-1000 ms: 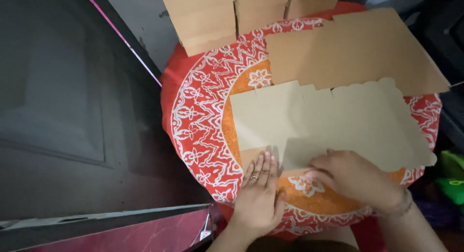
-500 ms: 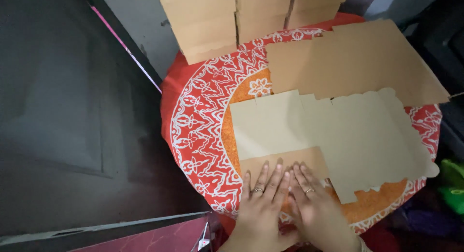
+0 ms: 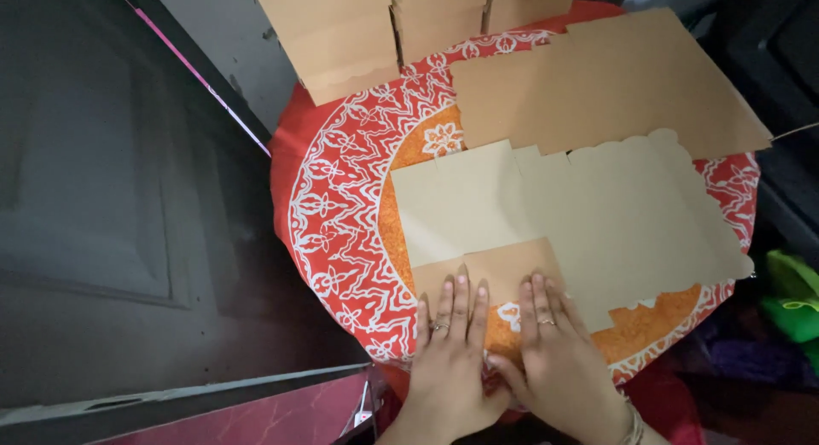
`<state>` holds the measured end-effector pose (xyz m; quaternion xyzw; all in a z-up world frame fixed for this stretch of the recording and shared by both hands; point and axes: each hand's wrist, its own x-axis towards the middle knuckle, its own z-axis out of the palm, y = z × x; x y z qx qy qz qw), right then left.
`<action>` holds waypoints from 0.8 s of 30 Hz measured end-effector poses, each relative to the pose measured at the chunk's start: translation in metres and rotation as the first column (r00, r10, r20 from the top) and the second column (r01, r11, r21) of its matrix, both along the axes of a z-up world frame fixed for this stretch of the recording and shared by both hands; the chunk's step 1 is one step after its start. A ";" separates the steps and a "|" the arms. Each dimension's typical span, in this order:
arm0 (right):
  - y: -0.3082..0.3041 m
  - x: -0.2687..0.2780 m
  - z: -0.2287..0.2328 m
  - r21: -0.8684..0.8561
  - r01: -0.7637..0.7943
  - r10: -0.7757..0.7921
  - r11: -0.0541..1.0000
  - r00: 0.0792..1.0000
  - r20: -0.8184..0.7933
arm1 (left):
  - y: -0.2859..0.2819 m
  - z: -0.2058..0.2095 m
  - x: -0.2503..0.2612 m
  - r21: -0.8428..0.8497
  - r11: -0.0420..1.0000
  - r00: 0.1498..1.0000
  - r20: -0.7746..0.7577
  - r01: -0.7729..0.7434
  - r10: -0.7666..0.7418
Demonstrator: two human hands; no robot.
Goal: Folding flat cardboard templates into small boxes.
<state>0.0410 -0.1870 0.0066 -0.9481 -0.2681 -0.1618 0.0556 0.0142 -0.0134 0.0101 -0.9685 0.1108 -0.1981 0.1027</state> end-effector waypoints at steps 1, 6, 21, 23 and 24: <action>0.001 0.001 0.006 0.033 -0.075 0.075 0.997 0.997 -0.008 | 0.000 0.000 0.000 -0.015 1.000 1.000 -0.010 0.023 -0.023; 0.004 0.011 0.007 0.045 -0.223 0.225 0.974 0.973 -0.052 | -0.007 -0.003 0.015 -0.388 0.903 0.928 -0.234 0.185 -0.291; -0.004 0.001 -0.008 -0.139 0.099 -0.097 0.985 0.995 0.023 | -0.003 -0.007 -0.016 0.026 0.997 0.997 -0.011 -0.071 0.071; 0.000 -0.005 -0.006 -0.132 0.124 -0.114 0.984 0.991 0.076 | -0.006 -0.012 -0.017 -0.005 0.997 0.997 -0.020 -0.078 0.078; 0.001 -0.008 -0.006 -0.147 0.136 -0.123 0.980 0.988 0.090 | -0.009 -0.015 -0.016 -0.034 0.996 0.997 0.000 -0.082 0.082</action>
